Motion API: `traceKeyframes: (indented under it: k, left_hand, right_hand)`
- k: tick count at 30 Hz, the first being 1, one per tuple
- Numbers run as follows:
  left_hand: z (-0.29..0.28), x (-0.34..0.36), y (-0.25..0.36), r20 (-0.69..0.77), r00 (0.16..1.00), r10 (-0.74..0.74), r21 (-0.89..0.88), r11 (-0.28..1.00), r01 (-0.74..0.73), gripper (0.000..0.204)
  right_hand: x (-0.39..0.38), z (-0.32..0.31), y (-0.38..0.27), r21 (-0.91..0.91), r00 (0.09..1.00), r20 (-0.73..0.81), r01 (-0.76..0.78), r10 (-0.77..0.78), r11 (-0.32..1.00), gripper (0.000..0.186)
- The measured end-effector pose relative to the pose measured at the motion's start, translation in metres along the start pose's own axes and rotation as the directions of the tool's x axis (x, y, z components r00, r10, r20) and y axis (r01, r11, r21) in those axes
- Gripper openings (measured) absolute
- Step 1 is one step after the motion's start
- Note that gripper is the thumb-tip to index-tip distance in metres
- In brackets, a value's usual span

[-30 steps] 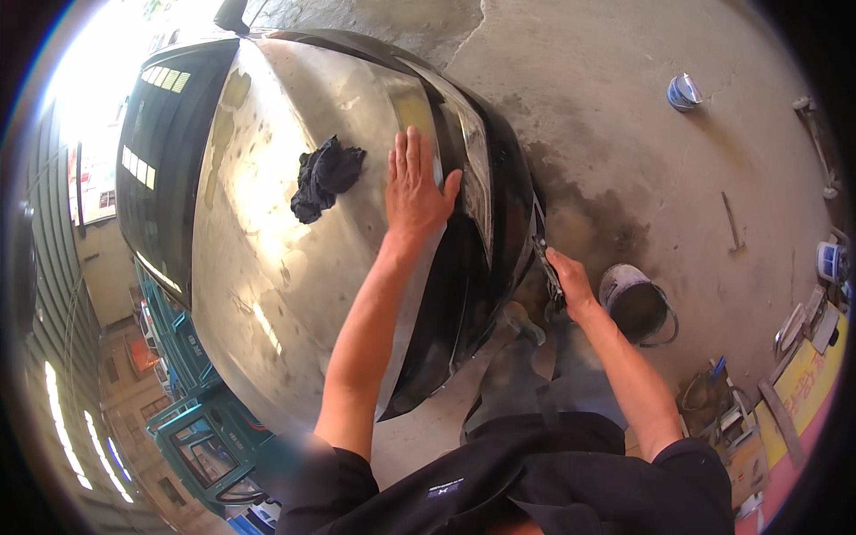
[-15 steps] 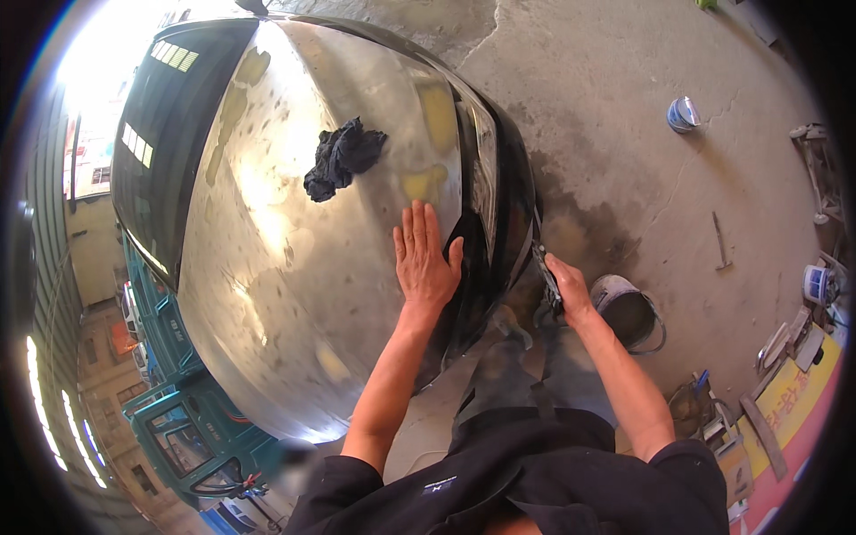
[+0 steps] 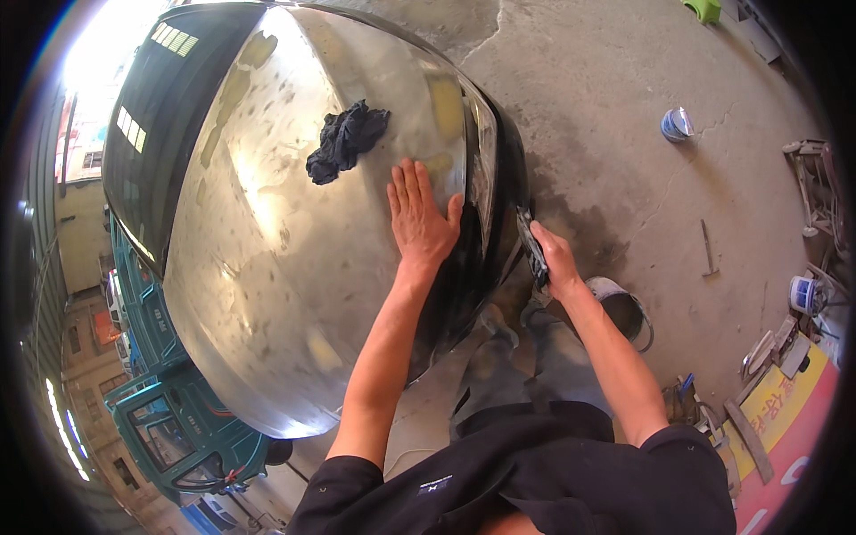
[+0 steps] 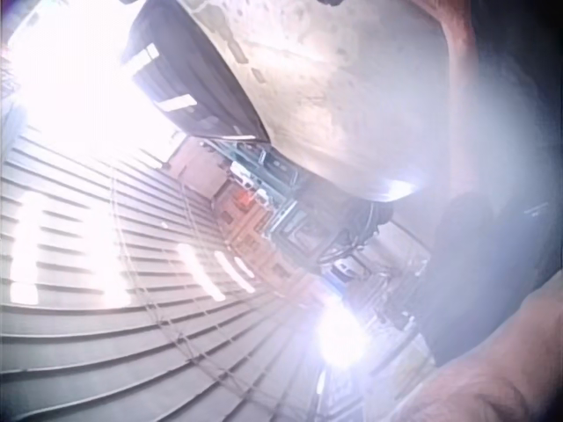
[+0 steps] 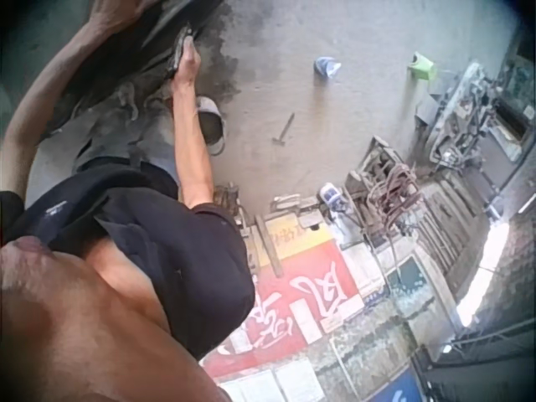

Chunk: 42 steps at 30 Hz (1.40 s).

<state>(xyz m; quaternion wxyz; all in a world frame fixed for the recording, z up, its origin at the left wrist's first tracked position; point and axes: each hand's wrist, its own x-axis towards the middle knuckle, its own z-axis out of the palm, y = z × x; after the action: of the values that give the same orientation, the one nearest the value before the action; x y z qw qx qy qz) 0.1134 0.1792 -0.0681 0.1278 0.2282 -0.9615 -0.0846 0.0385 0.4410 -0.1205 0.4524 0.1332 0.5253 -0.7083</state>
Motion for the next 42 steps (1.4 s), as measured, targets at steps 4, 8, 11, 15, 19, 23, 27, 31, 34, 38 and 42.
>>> traceKeyframes:
  k: [4,8,11,15,19,23,27,31,34,38,42]
  left_hand:
    - [-0.008,-0.026,0.010,0.043,0.999,-0.012,-0.062,0.998,0.014,0.092]
    - [-0.016,-0.056,0.019,0.079,0.997,0.000,-0.057,0.998,0.004,0.091]
    - [-0.025,-0.086,0.022,0.161,0.987,0.017,-0.041,0.999,-0.011,0.091]
    - [-0.046,-0.094,-0.003,0.067,0.990,0.124,-0.125,0.985,-0.115,0.076]
    - [-0.072,-0.023,-0.059,-0.240,0.970,0.047,-0.065,0.996,-0.064,0.073]
    - [-0.088,0.084,-0.104,-0.423,0.899,0.111,0.032,0.994,-0.108,0.081]
    - [-0.068,0.138,-0.119,-0.296,0.938,0.179,0.060,0.984,-0.169,0.074]
    - [-0.052,0.127,-0.143,-0.213,0.939,0.271,-0.127,0.945,-0.302,0.044]
    - [-0.061,0.101,-0.129,-0.241,0.894,0.378,-0.192,0.885,-0.425,0.031]
    - [-0.063,0.093,-0.126,-0.235,0.880,0.412,-0.221,0.859,-0.461,0.030]
    - [-0.059,0.084,-0.131,-0.275,0.903,0.329,-0.161,0.910,-0.381,0.032]
  right_hand:
    - [0.029,0.034,-0.023,-0.055,0.989,0.055,0.143,-0.140,0.988,0.042]
    - [0.052,0.091,-0.046,-0.249,0.876,0.076,0.479,-0.476,0.842,0.050]
    - [0.067,0.131,-0.061,-0.723,0.726,0.171,0.552,-0.666,0.415,0.053]
    - [0.087,0.172,-0.060,-0.819,0.433,0.357,0.571,-0.828,-0.055,0.051]
    - [0.092,0.180,-0.048,-0.847,0.381,0.412,0.494,-0.828,-0.194,0.054]
    - [0.064,0.197,-0.025,-0.842,0.409,0.454,0.488,-0.792,-0.231,0.054]
    - [0.094,0.222,-0.056,-0.853,0.387,0.370,0.502,-0.845,-0.144,0.051]
    - [0.069,0.217,-0.020,-0.873,0.435,0.347,0.474,-0.831,-0.116,0.051]
    - [0.064,0.209,-0.023,-0.906,0.453,0.304,0.410,-0.838,-0.107,0.050]
    - [0.093,0.227,-0.044,-0.920,0.395,0.266,0.376,-0.880,-0.110,0.048]
    - [0.060,0.216,-0.014,-0.933,0.463,0.232,0.355,-0.856,-0.061,0.046]
